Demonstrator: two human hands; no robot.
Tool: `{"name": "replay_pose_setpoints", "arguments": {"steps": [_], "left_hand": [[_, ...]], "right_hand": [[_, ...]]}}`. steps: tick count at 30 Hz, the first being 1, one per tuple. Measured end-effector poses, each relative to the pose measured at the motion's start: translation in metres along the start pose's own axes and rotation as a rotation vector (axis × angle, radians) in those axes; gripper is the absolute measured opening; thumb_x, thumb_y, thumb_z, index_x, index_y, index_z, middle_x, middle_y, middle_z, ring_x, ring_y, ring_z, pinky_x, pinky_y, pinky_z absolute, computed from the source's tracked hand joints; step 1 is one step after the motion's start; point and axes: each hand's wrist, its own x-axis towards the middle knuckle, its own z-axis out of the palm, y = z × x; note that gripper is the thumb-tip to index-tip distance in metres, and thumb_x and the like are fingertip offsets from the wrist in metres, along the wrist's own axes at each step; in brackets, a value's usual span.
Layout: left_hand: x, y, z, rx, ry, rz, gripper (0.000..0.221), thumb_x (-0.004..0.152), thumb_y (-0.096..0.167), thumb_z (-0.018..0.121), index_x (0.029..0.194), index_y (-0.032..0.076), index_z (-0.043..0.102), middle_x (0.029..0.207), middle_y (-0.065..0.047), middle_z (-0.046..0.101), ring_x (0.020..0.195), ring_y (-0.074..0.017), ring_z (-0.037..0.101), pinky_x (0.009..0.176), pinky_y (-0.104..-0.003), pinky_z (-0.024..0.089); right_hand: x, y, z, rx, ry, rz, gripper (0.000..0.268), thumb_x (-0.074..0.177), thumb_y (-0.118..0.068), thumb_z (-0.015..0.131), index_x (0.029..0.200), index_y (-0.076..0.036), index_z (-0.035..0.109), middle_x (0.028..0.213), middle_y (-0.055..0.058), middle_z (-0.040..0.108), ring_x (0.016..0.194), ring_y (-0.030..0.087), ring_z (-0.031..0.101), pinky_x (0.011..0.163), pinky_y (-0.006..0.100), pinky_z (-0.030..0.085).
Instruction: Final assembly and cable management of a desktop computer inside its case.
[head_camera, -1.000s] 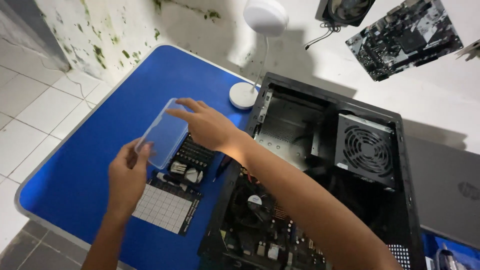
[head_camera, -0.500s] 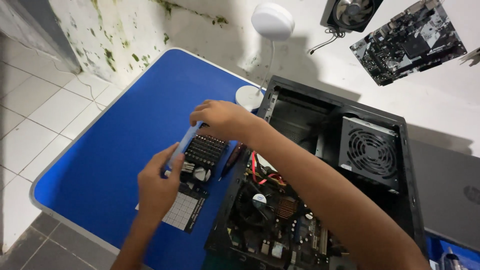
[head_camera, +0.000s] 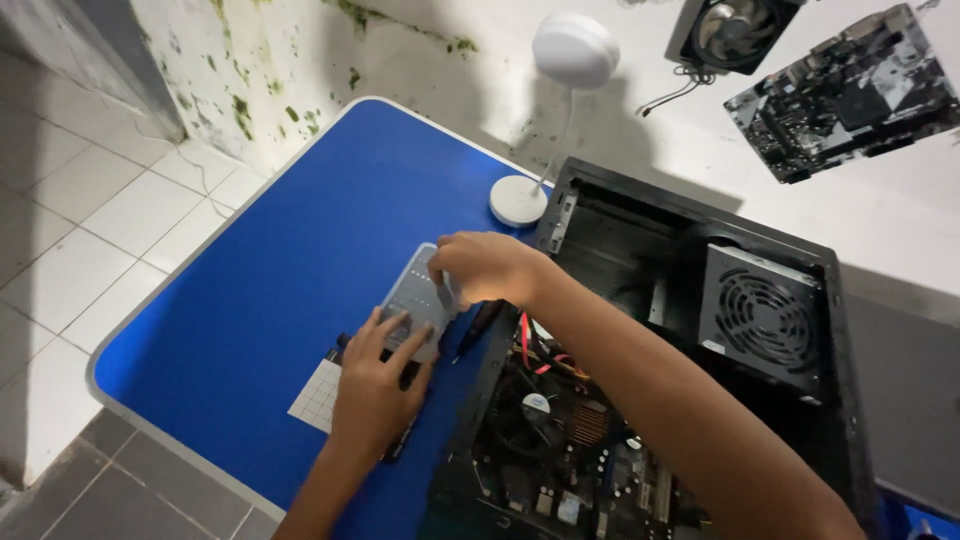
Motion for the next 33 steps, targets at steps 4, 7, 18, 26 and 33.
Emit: {"name": "replay_pose_setpoints", "arguments": {"steps": [4, 7, 18, 26, 33], "left_hand": [[-0.001, 0.005, -0.001, 0.002, 0.016, 0.035, 0.04, 0.091, 0.026, 0.074, 0.13, 0.018, 0.071, 0.139, -0.017, 0.063, 0.141, -0.0484, 0.046, 0.112, -0.067, 0.039], [-0.004, 0.007, 0.001, 0.057, 0.051, 0.049, 0.043, 0.09, 0.027, 0.076, 0.132, 0.023, 0.069, 0.137, -0.016, 0.063, 0.139, -0.0473, 0.048, 0.111, -0.065, 0.043], [-0.008, 0.0, 0.009, 0.141, -0.043, 0.071, 0.053, 0.089, 0.031, 0.075, 0.139, 0.02, 0.062, 0.145, -0.019, 0.057, 0.143, -0.0478, 0.045, 0.115, -0.065, 0.039], [-0.004, 0.005, 0.012, 0.162, 0.076, 0.161, 0.04, 0.093, 0.024, 0.073, 0.131, 0.013, 0.067, 0.135, -0.018, 0.065, 0.137, -0.0505, 0.05, 0.111, -0.068, 0.043], [-0.001, 0.004, 0.009, 0.159, 0.1, 0.197, 0.036, 0.091, 0.021, 0.075, 0.125, 0.011, 0.07, 0.13, -0.016, 0.069, 0.134, -0.0478, 0.054, 0.107, -0.067, 0.045]], "right_hand": [[0.001, -0.002, 0.002, 0.029, -0.019, 0.023, 0.041, 0.077, -0.001, 0.076, 0.115, -0.014, 0.072, 0.116, 0.008, 0.065, 0.099, 0.029, 0.067, 0.071, 0.043, 0.053], [0.0, -0.008, 0.001, 0.048, -0.045, 0.105, 0.038, 0.08, 0.005, 0.066, 0.113, -0.016, 0.069, 0.122, 0.009, 0.063, 0.1, 0.031, 0.067, 0.068, 0.046, 0.053], [-0.007, -0.015, -0.01, 0.058, -0.059, 0.078, 0.015, 0.075, 0.004, 0.07, 0.085, -0.007, 0.072, 0.086, 0.007, 0.071, 0.071, 0.023, 0.067, 0.056, 0.036, 0.048], [0.003, -0.01, -0.003, 0.059, -0.062, 0.103, 0.018, 0.069, 0.01, 0.067, 0.064, -0.007, 0.07, 0.073, 0.007, 0.069, 0.062, 0.026, 0.066, 0.046, 0.037, 0.046], [0.009, -0.003, 0.008, 0.082, -0.055, 0.105, 0.027, 0.074, 0.014, 0.052, 0.054, -0.003, 0.051, 0.055, 0.008, 0.051, 0.048, 0.025, 0.045, 0.044, 0.039, 0.028]]}}
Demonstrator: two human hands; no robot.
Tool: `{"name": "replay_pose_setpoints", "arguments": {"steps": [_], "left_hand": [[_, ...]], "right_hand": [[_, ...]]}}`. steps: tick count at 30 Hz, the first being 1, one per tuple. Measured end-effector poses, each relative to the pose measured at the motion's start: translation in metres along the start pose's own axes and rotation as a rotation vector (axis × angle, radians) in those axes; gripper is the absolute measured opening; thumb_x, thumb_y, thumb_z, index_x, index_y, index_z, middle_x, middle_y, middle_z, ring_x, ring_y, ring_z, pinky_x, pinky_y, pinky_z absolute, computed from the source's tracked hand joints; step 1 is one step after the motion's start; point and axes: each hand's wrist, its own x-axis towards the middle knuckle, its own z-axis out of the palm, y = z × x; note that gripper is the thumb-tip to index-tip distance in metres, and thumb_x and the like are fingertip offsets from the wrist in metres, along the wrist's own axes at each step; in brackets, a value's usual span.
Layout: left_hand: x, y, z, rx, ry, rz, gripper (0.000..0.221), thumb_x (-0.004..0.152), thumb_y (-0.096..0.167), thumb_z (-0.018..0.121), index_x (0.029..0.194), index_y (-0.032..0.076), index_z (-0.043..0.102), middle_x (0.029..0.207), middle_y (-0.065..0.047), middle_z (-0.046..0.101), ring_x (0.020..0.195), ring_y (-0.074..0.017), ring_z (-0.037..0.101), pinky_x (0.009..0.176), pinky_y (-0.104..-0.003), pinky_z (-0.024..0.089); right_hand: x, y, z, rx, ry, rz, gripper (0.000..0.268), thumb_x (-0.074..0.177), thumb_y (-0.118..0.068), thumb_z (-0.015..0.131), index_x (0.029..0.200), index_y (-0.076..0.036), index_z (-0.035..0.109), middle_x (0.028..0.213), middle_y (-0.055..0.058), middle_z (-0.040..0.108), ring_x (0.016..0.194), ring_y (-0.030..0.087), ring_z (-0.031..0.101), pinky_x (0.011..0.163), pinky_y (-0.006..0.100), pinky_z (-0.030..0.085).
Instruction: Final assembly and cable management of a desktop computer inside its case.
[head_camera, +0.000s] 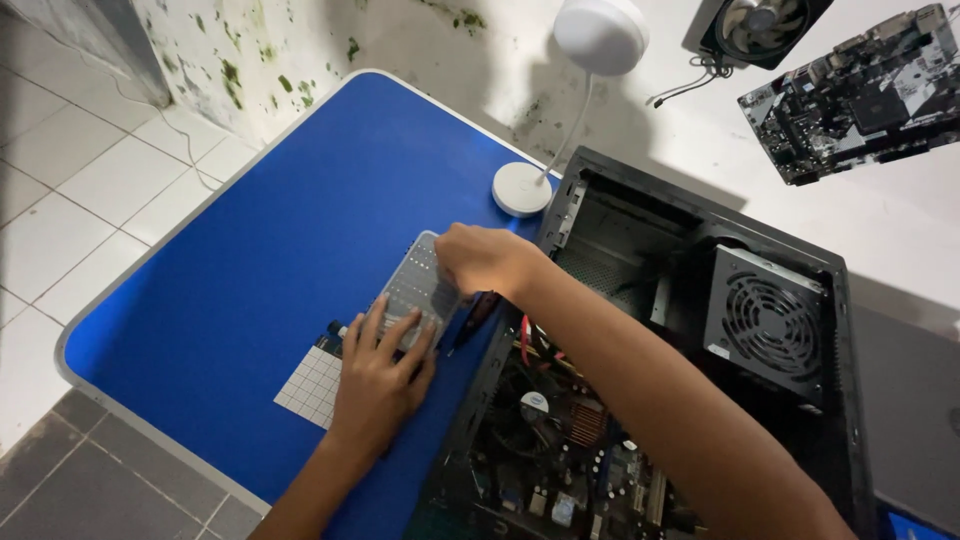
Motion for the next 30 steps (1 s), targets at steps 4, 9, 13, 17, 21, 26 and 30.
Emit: {"name": "replay_pose_setpoints", "arguments": {"steps": [4, 9, 13, 17, 21, 26, 30], "left_hand": [[0.002, 0.001, -0.002, -0.017, -0.033, -0.036, 0.038, 0.09, 0.024, 0.075, 0.126, 0.013, 0.069, 0.132, -0.015, 0.068, 0.137, -0.0469, 0.052, 0.109, -0.067, 0.043], [0.02, 0.005, -0.001, 0.07, -0.04, -0.209, 0.039, 0.081, 0.055, 0.082, 0.105, 0.023, 0.08, 0.11, -0.002, 0.075, 0.122, -0.0346, 0.067, 0.111, -0.061, 0.043], [0.047, -0.004, -0.009, 0.074, 0.083, -0.111, 0.033, 0.081, 0.047, 0.081, 0.104, 0.024, 0.079, 0.101, 0.0, 0.074, 0.106, -0.0254, 0.073, 0.101, -0.048, 0.049], [0.087, 0.013, -0.039, 0.103, 0.216, -0.017, 0.023, 0.083, 0.044, 0.082, 0.1, 0.028, 0.08, 0.093, 0.004, 0.072, 0.093, -0.0177, 0.073, 0.085, -0.035, 0.053], [0.122, 0.064, -0.056, -0.067, 0.256, 0.08, 0.016, 0.083, 0.038, 0.083, 0.092, 0.026, 0.079, 0.088, 0.009, 0.071, 0.087, -0.0136, 0.073, 0.073, -0.03, 0.053], [0.136, 0.134, -0.046, -0.369, -0.122, 0.203, 0.014, 0.081, 0.027, 0.078, 0.089, 0.015, 0.077, 0.079, -0.009, 0.072, 0.076, -0.0364, 0.072, 0.065, -0.047, 0.056], [0.138, 0.185, -0.006, -0.432, -0.436, 0.336, 0.021, 0.087, 0.027, 0.067, 0.084, 0.008, 0.073, 0.076, -0.011, 0.068, 0.07, -0.0394, 0.07, 0.058, -0.047, 0.056]], "right_hand": [[-0.002, 0.001, -0.001, 0.006, 0.029, -0.098, 0.021, 0.072, -0.001, 0.058, 0.054, -0.003, 0.048, 0.052, 0.006, 0.052, 0.048, 0.02, 0.042, 0.04, 0.038, 0.029], [0.002, 0.012, 0.008, 0.112, 0.198, 0.004, 0.031, 0.084, -0.007, 0.07, 0.056, -0.014, 0.063, 0.052, 0.005, 0.059, 0.044, 0.014, 0.05, 0.044, 0.031, 0.044], [-0.051, 0.009, -0.027, 0.179, 0.279, -0.035, 0.03, 0.091, -0.026, 0.073, 0.066, -0.011, 0.073, 0.061, 0.009, 0.069, 0.056, 0.024, 0.067, 0.052, 0.038, 0.053], [-0.116, 0.018, -0.036, 0.227, 0.669, -0.34, 0.01, 0.083, -0.019, 0.077, 0.083, -0.009, 0.076, 0.083, 0.012, 0.071, 0.077, 0.032, 0.071, 0.073, 0.041, 0.059], [-0.184, 0.017, -0.037, 0.231, 0.688, -0.287, 0.015, 0.086, -0.02, 0.076, 0.086, -0.005, 0.076, 0.086, 0.015, 0.07, 0.078, 0.035, 0.073, 0.072, 0.043, 0.06], [-0.247, 0.042, 0.004, 0.152, 0.542, -0.088, 0.015, 0.087, -0.024, 0.075, 0.091, -0.009, 0.075, 0.087, 0.011, 0.069, 0.081, 0.037, 0.072, 0.072, 0.043, 0.06], [-0.304, 0.032, 0.013, 0.168, 0.212, 0.274, 0.016, 0.094, -0.026, 0.07, 0.097, -0.012, 0.076, 0.088, 0.006, 0.071, 0.083, 0.025, 0.074, 0.078, 0.034, 0.06]]}}
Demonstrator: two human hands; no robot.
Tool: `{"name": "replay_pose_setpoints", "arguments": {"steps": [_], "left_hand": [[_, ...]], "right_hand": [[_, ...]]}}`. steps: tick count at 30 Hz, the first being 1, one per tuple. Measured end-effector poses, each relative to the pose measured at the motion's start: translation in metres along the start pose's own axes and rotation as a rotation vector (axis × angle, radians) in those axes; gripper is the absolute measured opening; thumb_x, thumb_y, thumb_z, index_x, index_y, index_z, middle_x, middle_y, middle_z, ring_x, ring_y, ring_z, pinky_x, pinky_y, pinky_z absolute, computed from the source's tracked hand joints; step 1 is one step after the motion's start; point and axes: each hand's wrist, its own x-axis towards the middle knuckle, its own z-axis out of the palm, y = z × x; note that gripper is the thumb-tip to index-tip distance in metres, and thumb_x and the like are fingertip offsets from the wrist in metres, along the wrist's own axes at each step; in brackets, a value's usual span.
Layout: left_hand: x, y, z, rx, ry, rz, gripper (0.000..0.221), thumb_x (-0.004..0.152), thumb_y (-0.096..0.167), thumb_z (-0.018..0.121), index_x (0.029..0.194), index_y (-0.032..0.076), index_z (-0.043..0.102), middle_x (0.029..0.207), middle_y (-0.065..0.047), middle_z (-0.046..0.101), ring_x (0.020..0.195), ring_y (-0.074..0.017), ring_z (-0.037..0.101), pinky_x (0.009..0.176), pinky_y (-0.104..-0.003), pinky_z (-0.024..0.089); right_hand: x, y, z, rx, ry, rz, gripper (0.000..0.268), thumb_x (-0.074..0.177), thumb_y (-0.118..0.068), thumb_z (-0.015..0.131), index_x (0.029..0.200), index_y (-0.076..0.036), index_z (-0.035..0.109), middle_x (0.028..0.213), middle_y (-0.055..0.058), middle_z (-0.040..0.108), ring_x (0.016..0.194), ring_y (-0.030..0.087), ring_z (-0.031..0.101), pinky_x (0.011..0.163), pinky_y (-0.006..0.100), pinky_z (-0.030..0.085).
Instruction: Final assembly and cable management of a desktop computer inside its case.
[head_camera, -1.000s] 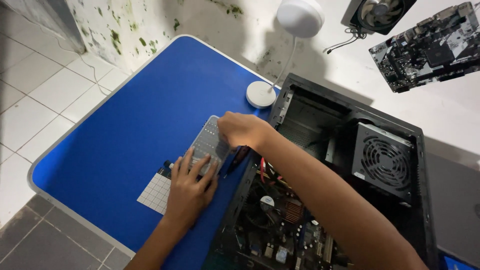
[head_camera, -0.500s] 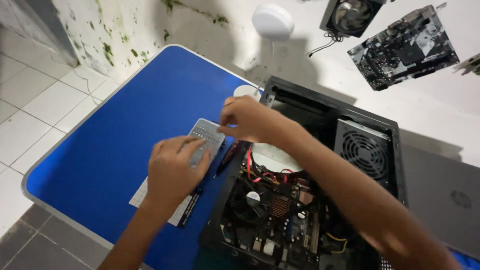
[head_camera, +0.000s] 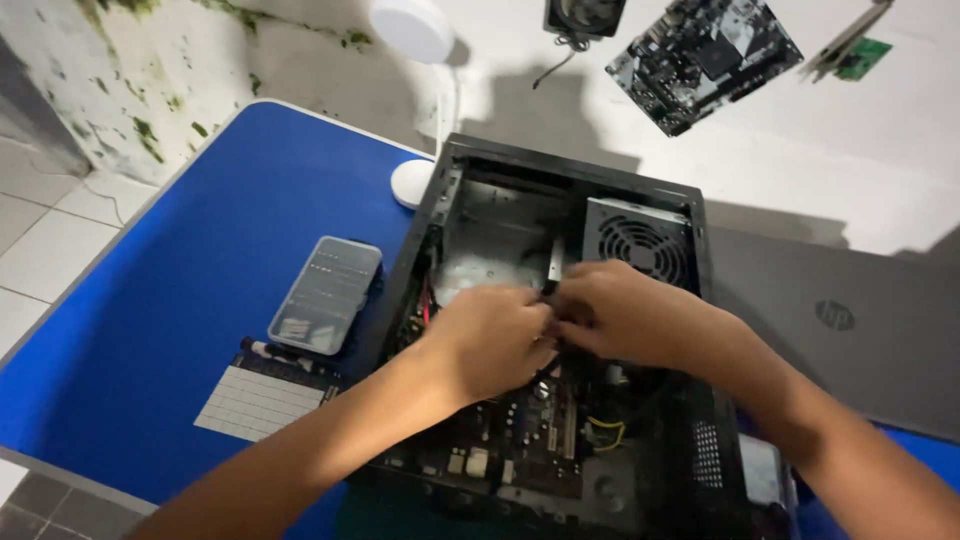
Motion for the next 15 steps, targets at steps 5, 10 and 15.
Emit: {"name": "replay_pose_setpoints", "arguments": {"steps": [5, 10, 15], "left_hand": [[0.026, 0.017, 0.07, 0.142, -0.163, 0.177, 0.006, 0.078, 0.014, 0.069, 0.077, 0.009, 0.072, 0.073, -0.009, 0.069, 0.064, -0.0334, 0.07, 0.05, -0.045, 0.055], [0.05, 0.025, 0.115, 0.251, -0.184, 0.298, 0.013, 0.082, 0.013, 0.067, 0.092, 0.006, 0.072, 0.083, -0.014, 0.07, 0.07, -0.0353, 0.07, 0.053, -0.046, 0.056], [0.039, 0.02, 0.114, 0.355, -0.137, 0.367, 0.008, 0.086, 0.012, 0.068, 0.086, 0.008, 0.075, 0.087, -0.013, 0.071, 0.078, -0.0323, 0.07, 0.061, -0.04, 0.056]], "right_hand": [[-0.031, 0.038, 0.026, -0.063, -0.077, 0.2, 0.018, 0.092, -0.026, 0.071, 0.097, -0.01, 0.077, 0.092, 0.008, 0.074, 0.092, 0.028, 0.076, 0.08, 0.037, 0.061], [-0.036, 0.075, 0.068, -0.139, -0.076, 0.263, 0.024, 0.086, -0.033, 0.071, 0.096, -0.012, 0.075, 0.1, 0.009, 0.073, 0.091, 0.035, 0.073, 0.079, 0.047, 0.061], [-0.032, 0.078, 0.078, -0.222, -0.081, 0.289, 0.024, 0.08, -0.04, 0.074, 0.094, -0.021, 0.074, 0.1, 0.001, 0.071, 0.094, 0.031, 0.072, 0.08, 0.044, 0.061]]}}
